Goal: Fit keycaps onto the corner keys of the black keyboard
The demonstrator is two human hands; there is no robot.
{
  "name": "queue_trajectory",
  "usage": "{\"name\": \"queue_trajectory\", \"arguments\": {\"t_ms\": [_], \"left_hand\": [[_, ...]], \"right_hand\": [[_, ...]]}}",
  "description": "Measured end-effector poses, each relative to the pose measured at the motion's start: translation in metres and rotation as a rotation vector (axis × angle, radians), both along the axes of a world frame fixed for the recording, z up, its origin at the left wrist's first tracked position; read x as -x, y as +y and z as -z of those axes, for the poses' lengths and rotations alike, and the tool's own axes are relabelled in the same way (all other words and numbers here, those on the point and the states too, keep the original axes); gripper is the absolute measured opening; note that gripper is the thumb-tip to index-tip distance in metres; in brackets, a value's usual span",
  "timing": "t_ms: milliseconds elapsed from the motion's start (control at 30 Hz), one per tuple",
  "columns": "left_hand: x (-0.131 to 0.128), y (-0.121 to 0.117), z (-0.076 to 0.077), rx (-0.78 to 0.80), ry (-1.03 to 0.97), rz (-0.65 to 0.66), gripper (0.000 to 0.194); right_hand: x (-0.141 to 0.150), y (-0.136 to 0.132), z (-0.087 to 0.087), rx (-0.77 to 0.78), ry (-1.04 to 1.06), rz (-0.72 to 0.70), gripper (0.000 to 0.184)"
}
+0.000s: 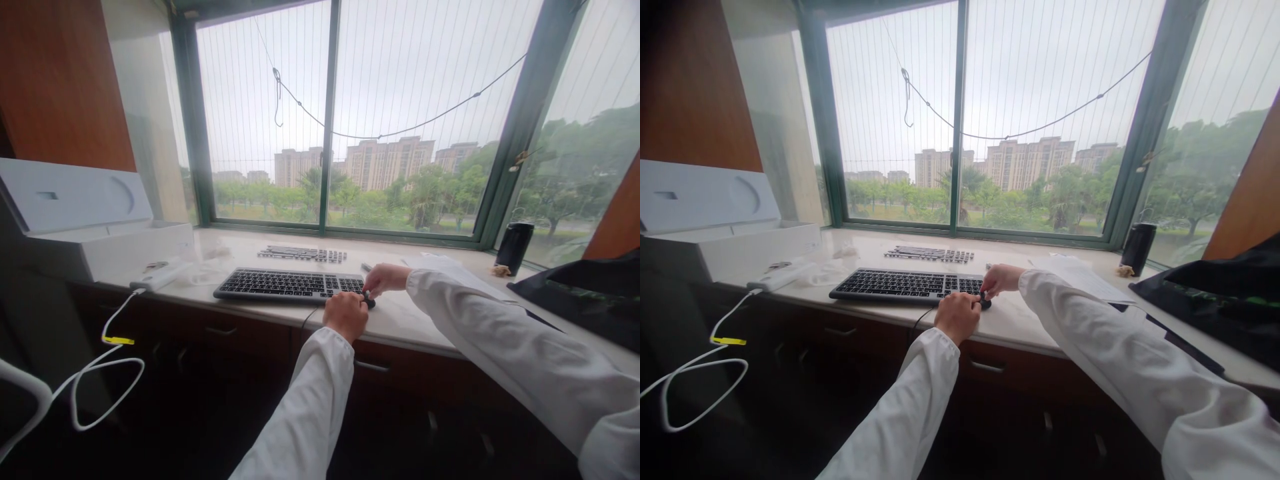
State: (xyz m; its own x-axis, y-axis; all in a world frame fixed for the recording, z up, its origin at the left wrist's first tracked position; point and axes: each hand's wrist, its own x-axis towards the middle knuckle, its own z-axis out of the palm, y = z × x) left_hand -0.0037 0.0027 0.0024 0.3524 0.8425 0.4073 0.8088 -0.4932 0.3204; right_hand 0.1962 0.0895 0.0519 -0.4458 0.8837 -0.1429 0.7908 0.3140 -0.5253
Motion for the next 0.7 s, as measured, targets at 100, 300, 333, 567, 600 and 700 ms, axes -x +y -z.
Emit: {"name": "queue_trajectory", "arguments": {"t_ms": [100, 300, 333, 567, 600, 700], "left_hand": [[0.001, -0.003, -0.003, 0.01, 0.015, -0.001, 0.032], [0.001, -0.007, -0.008, 0.048, 0.034, -0.008, 0.033], [0.001, -0.006, -0.007, 0.047, 0.027, -0.009, 0.033], [0.0, 0.0, 0.001, 0.001, -0.018, 0.017, 0.032], [0.0, 0.0, 0.002, -0.006, -0.022, 0.018, 0.032], [-0.001, 0.0, 0.004, -0.021, -0.04, 0.019, 0.032]], "right_hand": [[-0.004, -0.008, -0.002, -0.064, 0.056, 0.018, 0.056], [0.001, -0.017, -0.002, -0.17, 0.028, 0.067, 0.05], [0.002, -0.017, -0.001, -0.173, 0.002, 0.051, 0.049], [0.004, -0.018, -0.002, -0.277, -0.049, 0.041, 0.047], [0.003, -0.019, -0.002, -0.283, -0.053, 0.064, 0.047], [0.0, -0.022, -0.003, -0.322, -0.028, 0.185, 0.05]]}}
